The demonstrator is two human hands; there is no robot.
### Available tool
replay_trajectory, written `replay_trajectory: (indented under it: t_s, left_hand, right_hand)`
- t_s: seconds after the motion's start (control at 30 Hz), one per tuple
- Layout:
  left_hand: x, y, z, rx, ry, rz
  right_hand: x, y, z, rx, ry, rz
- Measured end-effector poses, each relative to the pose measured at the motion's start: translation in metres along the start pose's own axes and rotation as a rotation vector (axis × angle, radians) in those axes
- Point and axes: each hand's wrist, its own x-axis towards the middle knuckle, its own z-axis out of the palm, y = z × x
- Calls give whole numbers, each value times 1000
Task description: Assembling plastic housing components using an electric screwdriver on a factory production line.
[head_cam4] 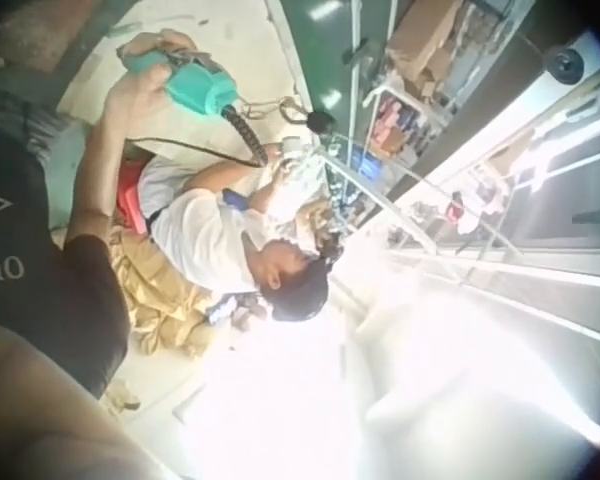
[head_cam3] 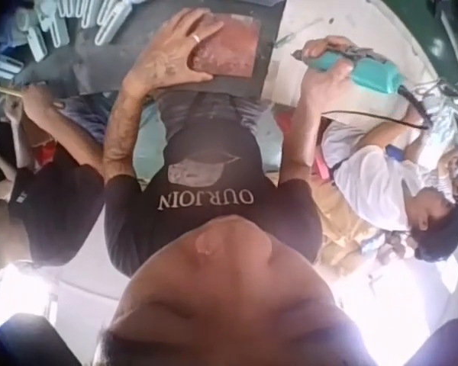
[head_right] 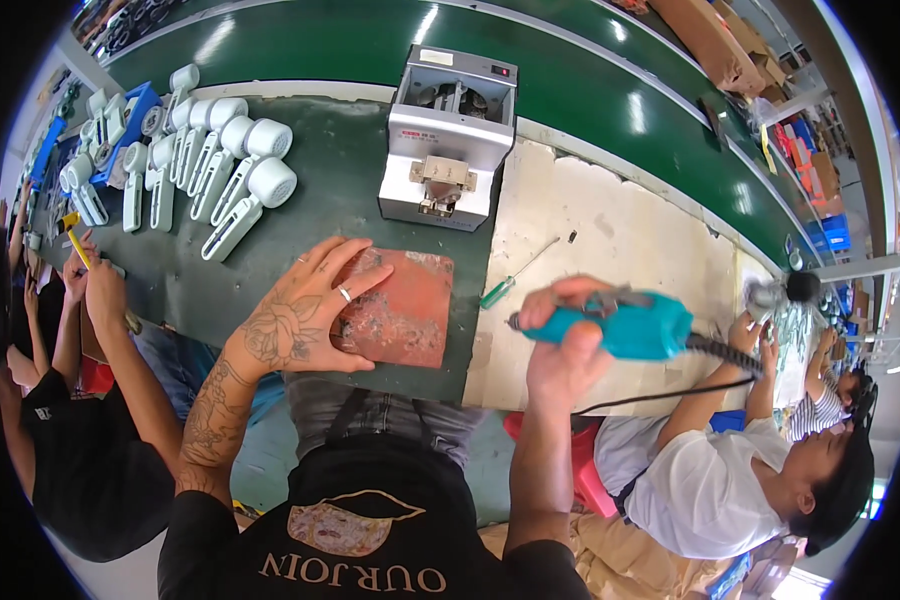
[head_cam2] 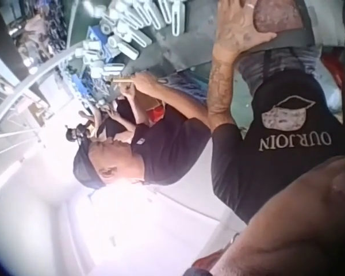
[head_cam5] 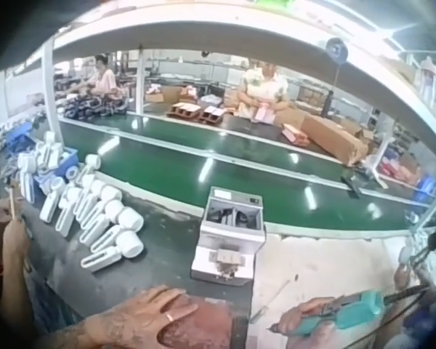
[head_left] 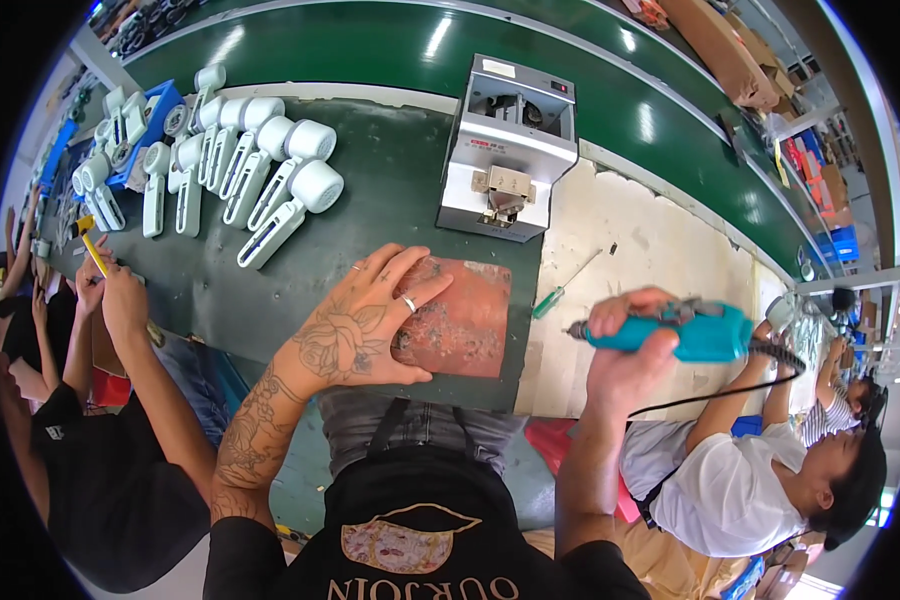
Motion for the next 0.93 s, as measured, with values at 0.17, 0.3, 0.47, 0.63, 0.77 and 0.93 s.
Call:
replay_trajectory:
  t_s: [0.17,0.3,0.47,0.63,0.77,0.93]
  left_hand:
    - [1,-2,-2,-52,-12,-10]
    - [2,-12,4,-96,60,19]
    - [-5,-46,25,-316,377,-123]
    - [-5,-47,31,-324,503,-94]
    - [8,-46,36,-511,656,-118]
    - [-2,-44,37,-646,854,-140]
  right_hand:
    - [33,25,15,-79,-40,27]
    - [54,32,30,-89,-28,6]
    - [60,44,26,-199,-61,3]
    - [58,67,12,-211,-8,-55]
    - [53,61,-2,-292,17,-51]
    - [48,75,10,-271,-76,-49]
